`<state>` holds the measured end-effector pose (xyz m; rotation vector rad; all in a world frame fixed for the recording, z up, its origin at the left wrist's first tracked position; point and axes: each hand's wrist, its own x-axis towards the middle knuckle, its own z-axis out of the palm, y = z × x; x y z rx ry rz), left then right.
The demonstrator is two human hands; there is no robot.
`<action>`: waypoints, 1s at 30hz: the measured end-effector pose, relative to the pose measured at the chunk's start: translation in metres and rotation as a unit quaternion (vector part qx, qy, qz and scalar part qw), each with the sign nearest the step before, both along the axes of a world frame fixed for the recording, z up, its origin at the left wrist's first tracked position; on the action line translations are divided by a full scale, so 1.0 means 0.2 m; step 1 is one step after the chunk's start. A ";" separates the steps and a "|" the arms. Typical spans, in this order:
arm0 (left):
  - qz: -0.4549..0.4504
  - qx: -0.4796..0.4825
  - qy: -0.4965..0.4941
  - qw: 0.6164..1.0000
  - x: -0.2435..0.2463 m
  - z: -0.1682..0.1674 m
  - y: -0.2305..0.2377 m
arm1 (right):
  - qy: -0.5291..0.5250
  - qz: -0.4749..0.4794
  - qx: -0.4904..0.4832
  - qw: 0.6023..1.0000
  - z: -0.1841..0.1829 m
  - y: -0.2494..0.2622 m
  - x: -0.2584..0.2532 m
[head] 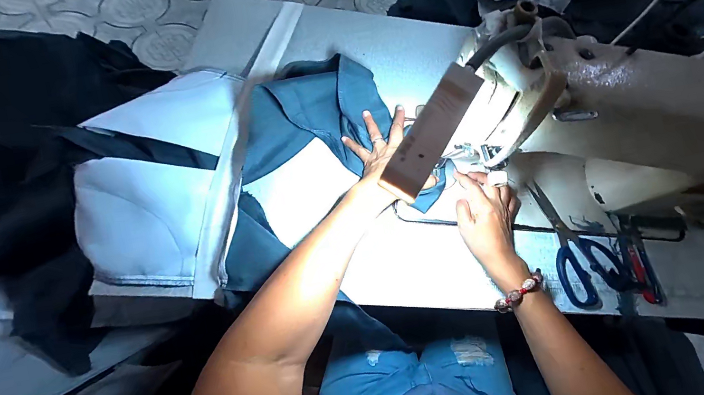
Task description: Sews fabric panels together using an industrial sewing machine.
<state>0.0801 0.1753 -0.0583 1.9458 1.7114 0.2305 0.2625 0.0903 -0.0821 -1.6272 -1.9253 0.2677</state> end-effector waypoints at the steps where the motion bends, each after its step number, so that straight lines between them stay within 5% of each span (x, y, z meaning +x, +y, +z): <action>1: -0.010 0.013 -0.008 1.000 -0.01 -0.03 0.01 | 0.009 0.001 0.006 1.000 0.00 0.00 0.00; 4: -0.025 0.051 -0.049 0.997 -0.03 -0.04 -0.02 | 0.021 0.008 0.000 1.000 0.01 -0.04 0.00; 9: -0.001 0.338 -0.095 0.936 -0.20 0.04 -0.20 | 0.007 0.032 0.022 0.999 0.00 -0.13 -0.06; 11: 0.040 0.310 -0.049 0.948 -0.33 0.10 -0.22 | 0.009 0.035 -0.006 0.999 0.02 -0.14 -0.10; 13: 0.041 0.141 0.006 0.989 -0.42 0.15 -0.22 | 0.021 0.015 -0.039 0.999 0.04 -0.14 -0.15; 15: 0.020 0.073 0.045 0.996 -0.46 0.14 -0.21 | 0.042 -0.020 -0.075 0.996 0.06 -0.13 -0.19; 20: -0.074 0.262 -0.020 0.962 -0.45 0.04 -0.38 | 0.152 -0.082 -0.053 0.984 0.05 -0.12 -0.28; 25: -0.157 0.389 -0.064 0.905 -0.41 0.21 -0.79 | 0.399 -0.090 -0.043 0.912 0.06 -0.15 -0.27; 30: -0.136 0.466 -0.023 0.874 -0.47 0.36 -0.96 | 0.497 -0.093 -0.199 0.840 0.25 -0.29 -0.21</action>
